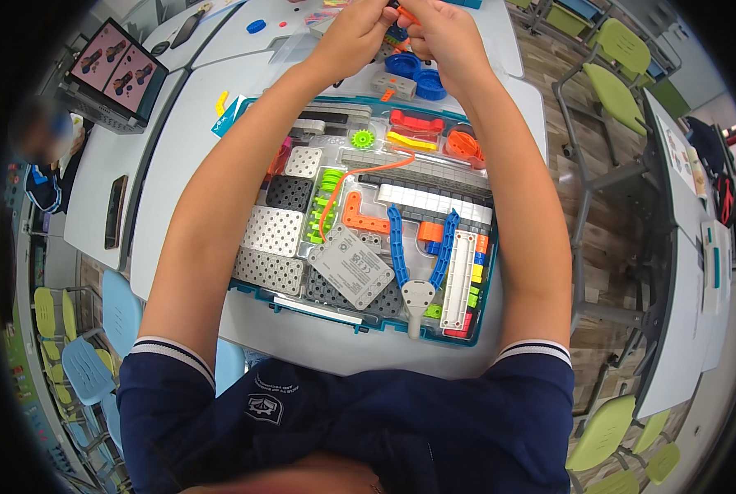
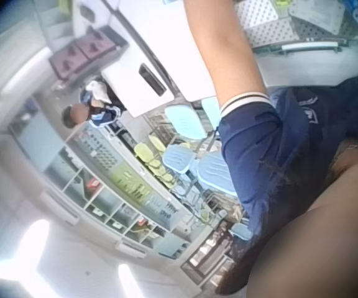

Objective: The person assembles a small mechanical structure using colorful plastic components from an educational kit. They connect rods, gears, and connectors by hand, repeatedly adjusting and reconfiguring the assembly on a white table.

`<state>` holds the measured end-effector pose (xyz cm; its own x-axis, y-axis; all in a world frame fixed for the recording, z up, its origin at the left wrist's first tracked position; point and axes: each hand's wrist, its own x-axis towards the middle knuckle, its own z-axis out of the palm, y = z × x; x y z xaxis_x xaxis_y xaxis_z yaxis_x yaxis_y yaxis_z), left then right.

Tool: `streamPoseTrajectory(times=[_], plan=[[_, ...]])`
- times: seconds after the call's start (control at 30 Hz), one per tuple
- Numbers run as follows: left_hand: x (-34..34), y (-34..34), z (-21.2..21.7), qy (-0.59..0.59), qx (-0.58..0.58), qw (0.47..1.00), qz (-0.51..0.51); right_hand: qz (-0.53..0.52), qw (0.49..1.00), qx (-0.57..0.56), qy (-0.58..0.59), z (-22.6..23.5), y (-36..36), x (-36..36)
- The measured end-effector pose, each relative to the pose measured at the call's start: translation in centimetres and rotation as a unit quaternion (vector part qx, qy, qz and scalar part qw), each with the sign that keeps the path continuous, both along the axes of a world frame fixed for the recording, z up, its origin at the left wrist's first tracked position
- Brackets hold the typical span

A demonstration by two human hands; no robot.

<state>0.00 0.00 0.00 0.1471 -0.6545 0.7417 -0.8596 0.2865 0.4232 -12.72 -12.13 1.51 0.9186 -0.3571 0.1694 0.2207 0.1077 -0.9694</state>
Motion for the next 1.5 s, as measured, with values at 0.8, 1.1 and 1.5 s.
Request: streamPoseTrajectory(times=[0.8, 1.1, 1.5], plan=[[2.8, -1.1, 1.3, 0.399, -0.030, 0.909, -0.121, -0.073, 0.970, -0.223, -0.065, -1.9, -1.3, 1.2], [2.4, 0.1, 2.6, 0.297, 0.081, 0.946, -0.102, -0.044, 0.981, -0.170, -0.086, -1.7, -1.6, 1.1], [1.5, 1.0, 3.9, 0.115, 0.151, 0.981, 0.034, -0.064, 0.962, -0.261, 0.041, 0.0, -1.2, -0.6]])
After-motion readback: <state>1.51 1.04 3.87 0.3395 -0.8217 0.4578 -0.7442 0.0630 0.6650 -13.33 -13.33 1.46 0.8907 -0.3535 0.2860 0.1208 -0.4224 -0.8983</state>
